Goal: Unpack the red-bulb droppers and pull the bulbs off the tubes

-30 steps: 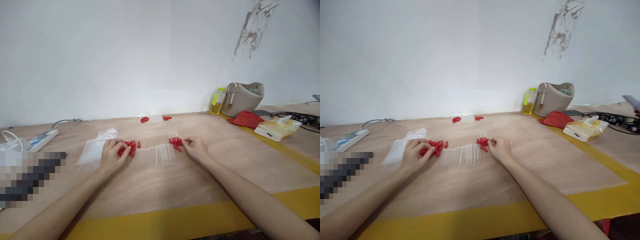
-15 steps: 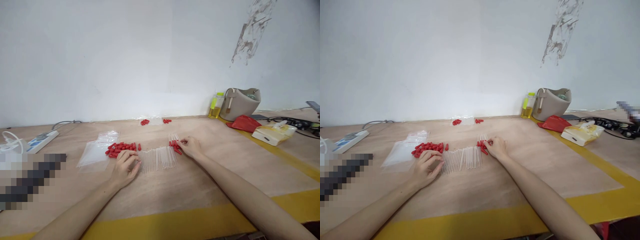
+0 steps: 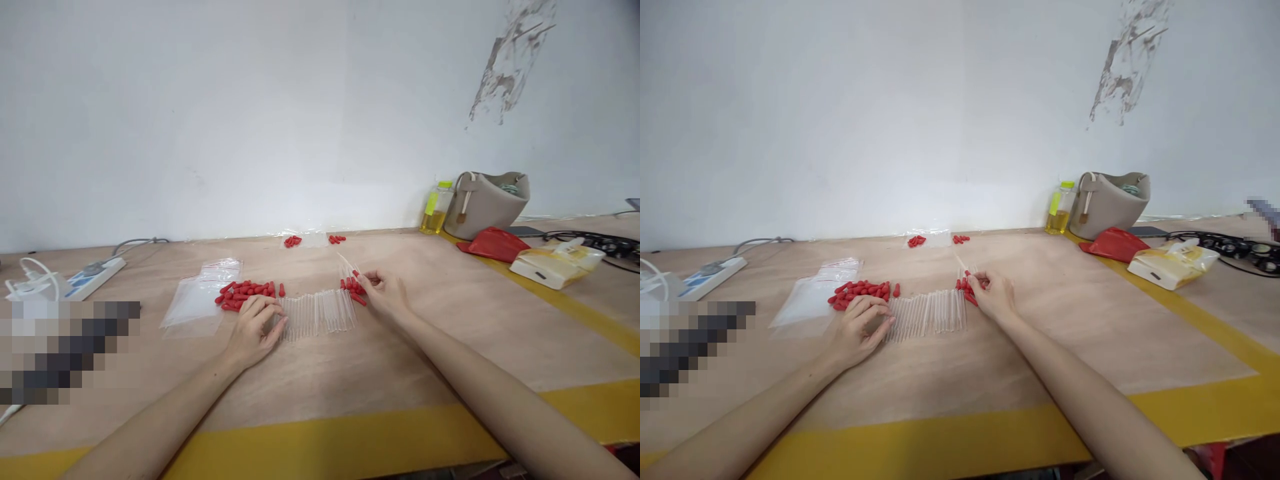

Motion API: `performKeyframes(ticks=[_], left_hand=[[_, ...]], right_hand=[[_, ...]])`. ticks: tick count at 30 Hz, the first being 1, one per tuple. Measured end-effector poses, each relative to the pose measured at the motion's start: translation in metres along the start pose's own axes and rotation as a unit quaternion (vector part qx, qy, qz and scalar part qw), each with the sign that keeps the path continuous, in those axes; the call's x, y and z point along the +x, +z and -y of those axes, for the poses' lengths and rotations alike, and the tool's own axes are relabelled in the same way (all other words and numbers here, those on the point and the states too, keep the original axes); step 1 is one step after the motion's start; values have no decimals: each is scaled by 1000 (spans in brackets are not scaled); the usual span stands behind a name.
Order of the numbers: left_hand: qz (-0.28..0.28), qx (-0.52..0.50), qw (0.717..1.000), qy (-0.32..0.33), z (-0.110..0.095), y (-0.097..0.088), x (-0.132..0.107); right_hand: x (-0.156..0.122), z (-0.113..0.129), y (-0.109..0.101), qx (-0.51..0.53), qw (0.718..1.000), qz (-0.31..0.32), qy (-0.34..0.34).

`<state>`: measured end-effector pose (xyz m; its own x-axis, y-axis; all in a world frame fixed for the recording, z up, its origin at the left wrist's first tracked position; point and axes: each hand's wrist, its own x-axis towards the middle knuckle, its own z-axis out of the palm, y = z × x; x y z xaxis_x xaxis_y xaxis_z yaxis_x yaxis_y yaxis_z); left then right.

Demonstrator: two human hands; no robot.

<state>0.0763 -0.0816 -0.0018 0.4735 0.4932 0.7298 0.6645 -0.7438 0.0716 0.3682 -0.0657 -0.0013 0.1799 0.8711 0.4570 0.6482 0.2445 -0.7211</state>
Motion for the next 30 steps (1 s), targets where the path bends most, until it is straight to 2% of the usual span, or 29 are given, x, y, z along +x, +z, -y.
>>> performKeyframes(ticks=[3,6,10,14,20,25,28,30], left_hand=[[-31,38,999,17,-5,-3,4],[-51,95,993,46,-14,-5,10],[-37,133,985,106,-24,-1,12],[-16,113,987,114,-27,7,8],[-5,95,988,119,-30,11,5],[18,88,989,119,-24,7,2],[9,92,993,79,-7,-1,-4],[-16,85,996,32,5,-7,-8]], right_hand=[[-13,12,2,3,993,26,-113],[-28,28,6,-33,970,60,-233],[-45,40,14,-34,951,71,-300],[-53,40,22,-45,943,66,-323],[-53,41,33,-94,924,20,-370],[-52,40,26,-131,905,52,-401],[-41,29,8,-128,922,59,-361],[-28,20,-7,-95,956,25,-276]])
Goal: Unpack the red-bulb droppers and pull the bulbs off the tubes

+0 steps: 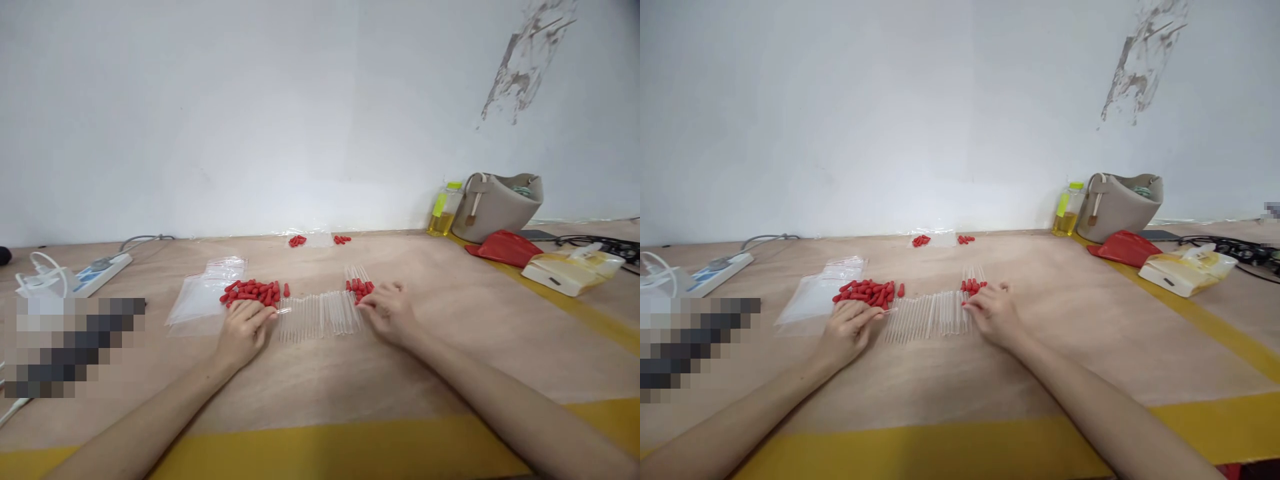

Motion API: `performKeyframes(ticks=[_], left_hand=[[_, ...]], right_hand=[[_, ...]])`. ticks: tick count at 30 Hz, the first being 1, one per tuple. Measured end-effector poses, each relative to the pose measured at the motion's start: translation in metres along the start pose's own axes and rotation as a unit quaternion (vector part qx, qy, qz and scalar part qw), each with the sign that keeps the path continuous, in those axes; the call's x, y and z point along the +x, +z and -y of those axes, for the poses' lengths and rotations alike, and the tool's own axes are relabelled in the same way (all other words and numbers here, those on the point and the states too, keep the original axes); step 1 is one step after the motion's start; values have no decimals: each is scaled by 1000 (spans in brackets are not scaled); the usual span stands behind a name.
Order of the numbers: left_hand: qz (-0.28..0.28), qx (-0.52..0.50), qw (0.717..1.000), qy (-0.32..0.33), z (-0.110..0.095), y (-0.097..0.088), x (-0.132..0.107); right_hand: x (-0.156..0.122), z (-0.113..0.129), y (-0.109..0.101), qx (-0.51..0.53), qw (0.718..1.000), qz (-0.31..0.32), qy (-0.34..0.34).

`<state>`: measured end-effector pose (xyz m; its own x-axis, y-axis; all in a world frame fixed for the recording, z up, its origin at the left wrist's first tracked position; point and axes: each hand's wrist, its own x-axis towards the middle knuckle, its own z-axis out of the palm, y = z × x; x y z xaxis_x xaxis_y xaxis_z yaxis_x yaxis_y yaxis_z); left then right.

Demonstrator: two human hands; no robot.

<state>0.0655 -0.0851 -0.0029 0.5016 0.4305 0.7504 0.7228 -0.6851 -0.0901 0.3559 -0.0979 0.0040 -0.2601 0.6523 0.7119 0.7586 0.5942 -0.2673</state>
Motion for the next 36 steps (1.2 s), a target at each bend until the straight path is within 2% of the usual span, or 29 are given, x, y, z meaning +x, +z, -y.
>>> performKeyframes(ticks=[3,5,9,13,17,20,28,36], left_hand=[[-6,-37,998,-54,7,0,0],[11,-45,996,-70,4,3,3],[34,-33,996,-72,-2,11,7],[23,5,998,-56,-2,12,5],[11,9,1000,-19,0,14,4],[26,-7,1000,-2,2,17,2],[71,-107,991,-43,-7,13,1],[113,-121,986,-32,-9,4,4]], right_hand=[[11,-23,-19,84,992,-10,91],[17,-31,-27,95,988,6,125],[17,-39,-35,50,972,57,223],[13,-41,-32,59,948,122,289],[10,-41,-25,87,941,130,301],[7,-43,-18,97,937,141,304],[2,-47,-4,101,937,126,311],[1,-45,3,118,930,120,326]])
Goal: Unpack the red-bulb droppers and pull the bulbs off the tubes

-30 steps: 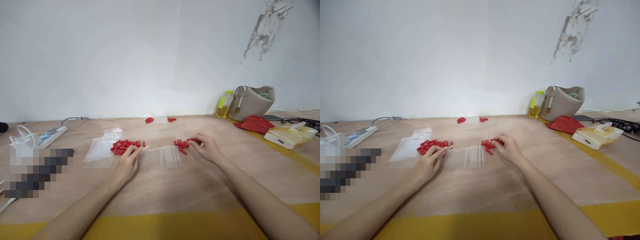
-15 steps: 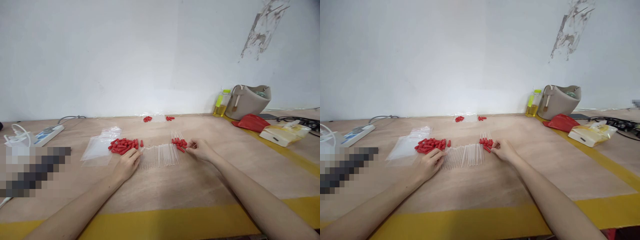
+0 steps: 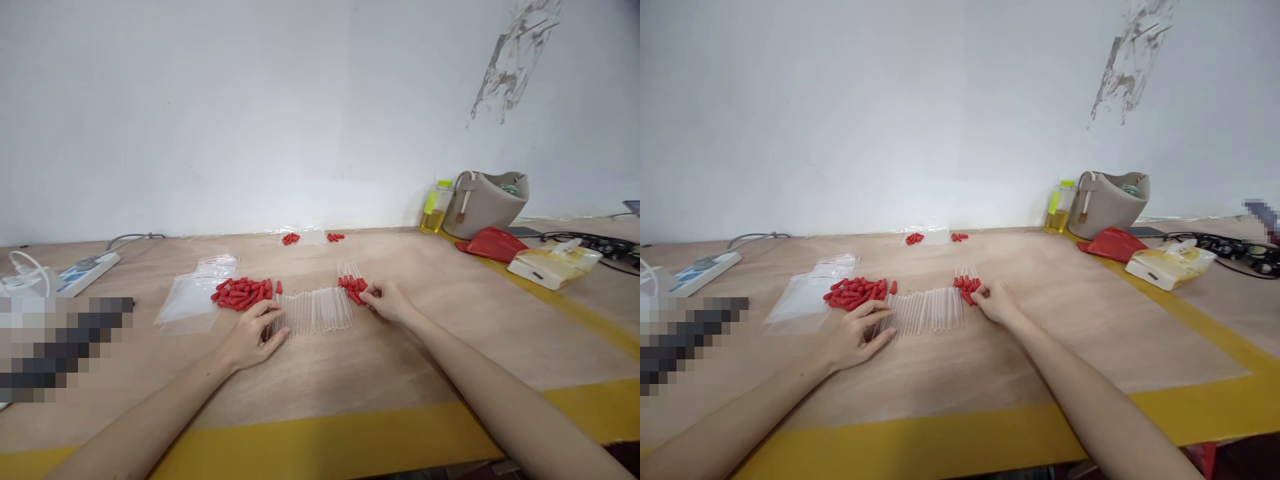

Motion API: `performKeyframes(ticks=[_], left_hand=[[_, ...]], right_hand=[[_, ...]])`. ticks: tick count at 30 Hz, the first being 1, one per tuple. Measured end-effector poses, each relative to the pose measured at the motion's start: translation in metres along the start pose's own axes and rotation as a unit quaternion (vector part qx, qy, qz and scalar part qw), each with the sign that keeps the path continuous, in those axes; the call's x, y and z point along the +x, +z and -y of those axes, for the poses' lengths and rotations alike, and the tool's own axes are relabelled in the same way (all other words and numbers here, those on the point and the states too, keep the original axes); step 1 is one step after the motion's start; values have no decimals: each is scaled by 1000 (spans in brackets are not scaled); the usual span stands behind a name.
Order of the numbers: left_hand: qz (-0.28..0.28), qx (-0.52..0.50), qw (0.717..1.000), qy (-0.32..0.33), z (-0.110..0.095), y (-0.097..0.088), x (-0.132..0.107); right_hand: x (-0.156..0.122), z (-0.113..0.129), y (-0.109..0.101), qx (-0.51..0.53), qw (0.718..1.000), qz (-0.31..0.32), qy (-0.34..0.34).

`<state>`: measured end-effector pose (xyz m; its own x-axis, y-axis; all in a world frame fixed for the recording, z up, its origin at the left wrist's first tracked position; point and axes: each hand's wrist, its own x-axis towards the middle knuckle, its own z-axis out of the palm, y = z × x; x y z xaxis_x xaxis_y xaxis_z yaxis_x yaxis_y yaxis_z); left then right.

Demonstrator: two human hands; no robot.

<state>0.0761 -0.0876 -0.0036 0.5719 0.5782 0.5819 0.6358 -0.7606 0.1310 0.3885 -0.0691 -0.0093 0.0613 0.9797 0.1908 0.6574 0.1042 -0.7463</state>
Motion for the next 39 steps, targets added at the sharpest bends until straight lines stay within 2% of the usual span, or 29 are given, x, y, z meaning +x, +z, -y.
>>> performKeyframes(ticks=[2,4,7,12,17,22,26,30,33,36,39], left_hand=[[3,4,1000,4,1,-1,-1],[4,6,1000,4,3,-1,-1],[11,12,1000,9,3,-5,-1],[61,28,998,20,3,-16,1],[53,31,998,18,5,-21,-1],[55,31,998,-9,8,-19,-3],[64,-15,997,-48,6,-17,-2],[52,-37,996,-63,2,-14,-1],[54,-56,992,-103,2,-13,-1],[30,-41,990,-131,6,-12,0],[-37,12,994,-101,6,-11,3]], right_hand=[[4,-4,0,16,1000,0,15],[8,-9,-2,15,999,-29,20],[15,-14,-1,8,998,-68,-15],[21,-20,7,-11,996,-64,-64],[21,-20,11,1,996,-60,-73],[22,-19,14,25,994,-85,-63],[22,-17,14,46,991,-119,-38],[16,-8,9,135,978,-162,-9],[8,6,6,233,954,-185,-30],[-3,19,8,281,944,-158,-67],[-15,29,17,261,954,-79,-122]])
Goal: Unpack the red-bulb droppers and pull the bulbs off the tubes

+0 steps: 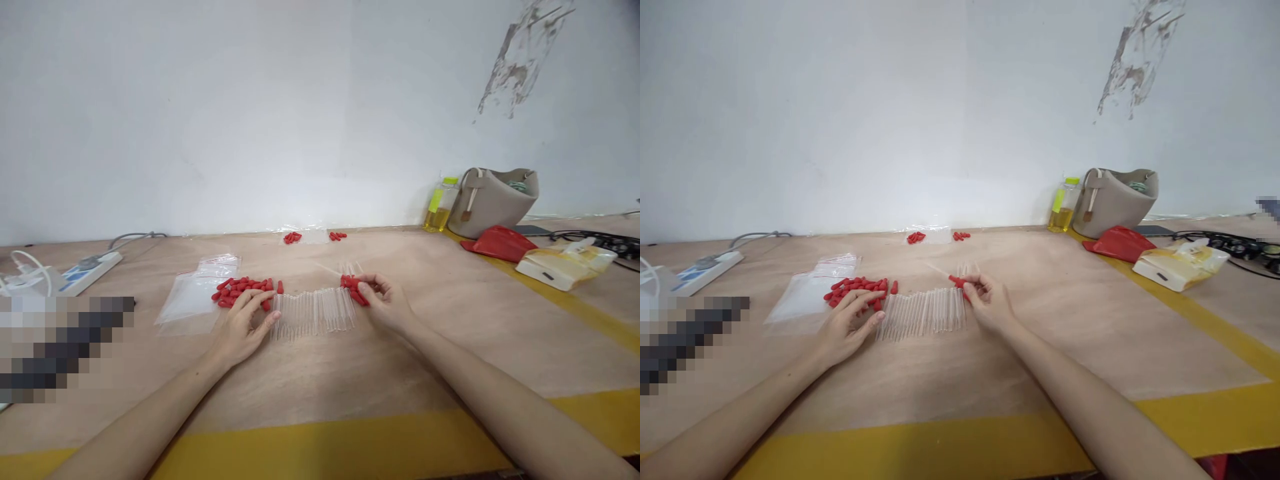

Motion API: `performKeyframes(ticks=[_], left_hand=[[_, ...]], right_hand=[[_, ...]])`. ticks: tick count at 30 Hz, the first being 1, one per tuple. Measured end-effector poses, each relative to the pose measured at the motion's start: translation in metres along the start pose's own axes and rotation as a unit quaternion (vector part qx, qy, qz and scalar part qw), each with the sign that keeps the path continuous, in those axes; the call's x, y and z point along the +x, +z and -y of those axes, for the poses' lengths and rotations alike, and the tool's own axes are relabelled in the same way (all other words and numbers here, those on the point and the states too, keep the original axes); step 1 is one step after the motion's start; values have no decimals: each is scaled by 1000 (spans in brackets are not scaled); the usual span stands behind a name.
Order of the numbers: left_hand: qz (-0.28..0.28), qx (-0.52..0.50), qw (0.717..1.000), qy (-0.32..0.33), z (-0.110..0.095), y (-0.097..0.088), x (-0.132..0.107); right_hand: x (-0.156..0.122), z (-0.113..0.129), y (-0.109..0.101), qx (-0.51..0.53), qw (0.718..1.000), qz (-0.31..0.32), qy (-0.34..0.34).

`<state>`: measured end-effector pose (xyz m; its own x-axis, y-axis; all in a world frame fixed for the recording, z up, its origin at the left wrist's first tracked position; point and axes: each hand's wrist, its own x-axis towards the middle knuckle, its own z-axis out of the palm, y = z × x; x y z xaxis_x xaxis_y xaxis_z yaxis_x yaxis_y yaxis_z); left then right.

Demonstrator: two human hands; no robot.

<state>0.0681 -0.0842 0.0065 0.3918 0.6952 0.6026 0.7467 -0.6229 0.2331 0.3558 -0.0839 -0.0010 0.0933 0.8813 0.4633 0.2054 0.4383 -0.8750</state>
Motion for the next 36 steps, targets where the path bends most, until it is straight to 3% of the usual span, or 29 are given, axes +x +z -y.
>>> performKeyframes(ticks=[2,5,8,11,15,20,25,30,36], left_hand=[[-39,30,998,47,-4,1,2],[-54,77,987,129,-13,5,3],[-52,103,976,186,-19,13,2],[-50,98,973,202,-22,19,1],[-65,100,972,202,-26,21,2],[-55,106,968,223,-29,20,0],[-48,101,967,228,-27,18,-3],[-50,88,965,241,-28,18,-4],[-62,82,963,250,-24,12,-8]], right_hand=[[-8,3,8,-34,996,66,-53],[-18,6,19,-90,978,132,-131],[-24,10,25,-113,966,166,-163],[-28,13,27,-134,956,187,-182],[-31,13,29,-212,934,166,-236],[-33,8,38,-313,884,111,-329],[-33,7,38,-362,850,102,-368],[-34,14,36,-373,835,121,-387],[-34,16,29,-355,836,143,-393]])
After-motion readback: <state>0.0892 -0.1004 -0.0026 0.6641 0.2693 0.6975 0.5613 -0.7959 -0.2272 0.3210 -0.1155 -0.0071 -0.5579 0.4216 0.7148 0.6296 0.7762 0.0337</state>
